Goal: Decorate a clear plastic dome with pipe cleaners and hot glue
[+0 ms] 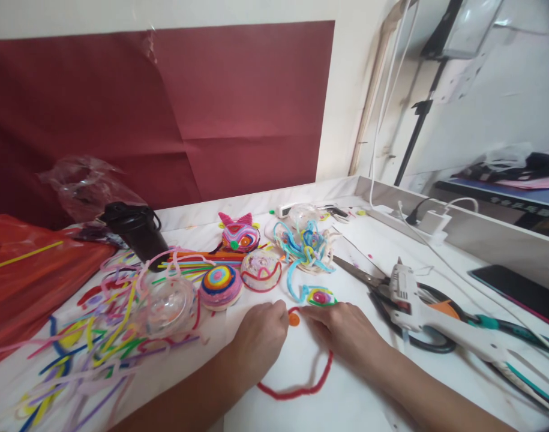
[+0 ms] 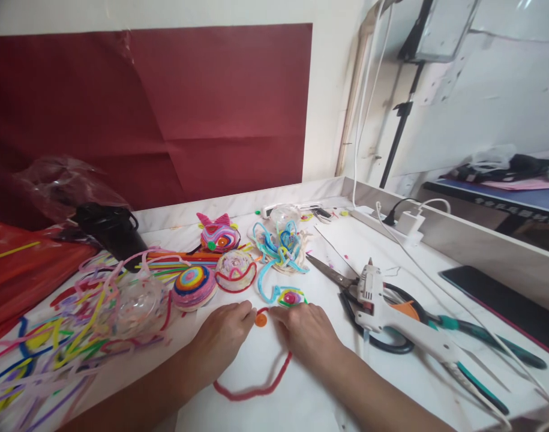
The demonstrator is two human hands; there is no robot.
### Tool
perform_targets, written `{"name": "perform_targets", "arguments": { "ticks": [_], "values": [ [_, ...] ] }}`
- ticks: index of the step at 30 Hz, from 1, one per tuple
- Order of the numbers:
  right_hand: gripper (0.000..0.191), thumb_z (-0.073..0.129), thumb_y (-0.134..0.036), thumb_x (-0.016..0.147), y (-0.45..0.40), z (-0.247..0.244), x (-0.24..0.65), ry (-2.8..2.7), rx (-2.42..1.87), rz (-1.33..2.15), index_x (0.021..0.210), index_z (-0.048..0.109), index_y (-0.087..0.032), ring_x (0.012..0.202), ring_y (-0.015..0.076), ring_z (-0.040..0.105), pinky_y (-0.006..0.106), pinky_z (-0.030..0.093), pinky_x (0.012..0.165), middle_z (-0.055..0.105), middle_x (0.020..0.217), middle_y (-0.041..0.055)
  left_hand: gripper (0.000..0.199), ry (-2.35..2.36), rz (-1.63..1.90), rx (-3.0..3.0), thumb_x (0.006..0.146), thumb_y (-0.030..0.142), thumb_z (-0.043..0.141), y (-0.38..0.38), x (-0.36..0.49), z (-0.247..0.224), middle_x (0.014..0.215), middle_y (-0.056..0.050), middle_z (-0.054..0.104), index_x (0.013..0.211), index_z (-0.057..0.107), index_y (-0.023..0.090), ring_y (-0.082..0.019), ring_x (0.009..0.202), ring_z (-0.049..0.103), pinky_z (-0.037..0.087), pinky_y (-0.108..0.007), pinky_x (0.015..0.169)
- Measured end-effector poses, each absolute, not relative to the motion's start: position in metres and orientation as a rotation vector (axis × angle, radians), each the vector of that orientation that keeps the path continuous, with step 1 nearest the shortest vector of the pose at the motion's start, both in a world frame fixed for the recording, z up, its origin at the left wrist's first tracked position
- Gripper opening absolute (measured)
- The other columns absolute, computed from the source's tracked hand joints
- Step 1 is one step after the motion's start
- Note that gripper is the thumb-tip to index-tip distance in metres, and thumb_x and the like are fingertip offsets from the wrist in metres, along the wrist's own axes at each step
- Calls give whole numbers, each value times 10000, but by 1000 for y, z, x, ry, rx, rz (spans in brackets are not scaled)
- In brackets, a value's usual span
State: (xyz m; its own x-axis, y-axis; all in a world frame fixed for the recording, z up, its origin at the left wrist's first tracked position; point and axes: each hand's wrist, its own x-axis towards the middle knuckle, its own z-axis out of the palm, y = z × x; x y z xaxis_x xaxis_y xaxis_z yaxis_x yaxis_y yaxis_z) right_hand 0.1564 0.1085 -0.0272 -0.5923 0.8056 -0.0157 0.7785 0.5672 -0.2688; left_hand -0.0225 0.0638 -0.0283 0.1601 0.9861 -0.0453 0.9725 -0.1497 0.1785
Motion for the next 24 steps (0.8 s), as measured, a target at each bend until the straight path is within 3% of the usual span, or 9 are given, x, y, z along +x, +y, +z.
{"name": "perform_targets", "arguments": {
  "ticks": [11, 24],
  "values": [
    [332, 497, -153, 856, 106, -20, 154, -2718, -1415, 380, 1064, 717, -288, 743, 178, 671, 241, 338, 606, 730, 804, 47, 260, 1957, 204, 2218, 953, 116, 360, 63, -20, -28, 699, 5, 560, 732, 463, 209, -145, 674, 547, 372, -277, 618],
    [420, 480, -161, 864, 106, -19, 155, -2730, -1388, 364, 1207, 647, -337, 837, 241, 704, 279, 374, 641, 753, 898, 67, 269, 1925, 162, 2333, 966, 129, 335, 65, -24, -34, 707, 10, 546, 756, 483, 205, -140, 670, 531, 359, -282, 618]
  ]
}}
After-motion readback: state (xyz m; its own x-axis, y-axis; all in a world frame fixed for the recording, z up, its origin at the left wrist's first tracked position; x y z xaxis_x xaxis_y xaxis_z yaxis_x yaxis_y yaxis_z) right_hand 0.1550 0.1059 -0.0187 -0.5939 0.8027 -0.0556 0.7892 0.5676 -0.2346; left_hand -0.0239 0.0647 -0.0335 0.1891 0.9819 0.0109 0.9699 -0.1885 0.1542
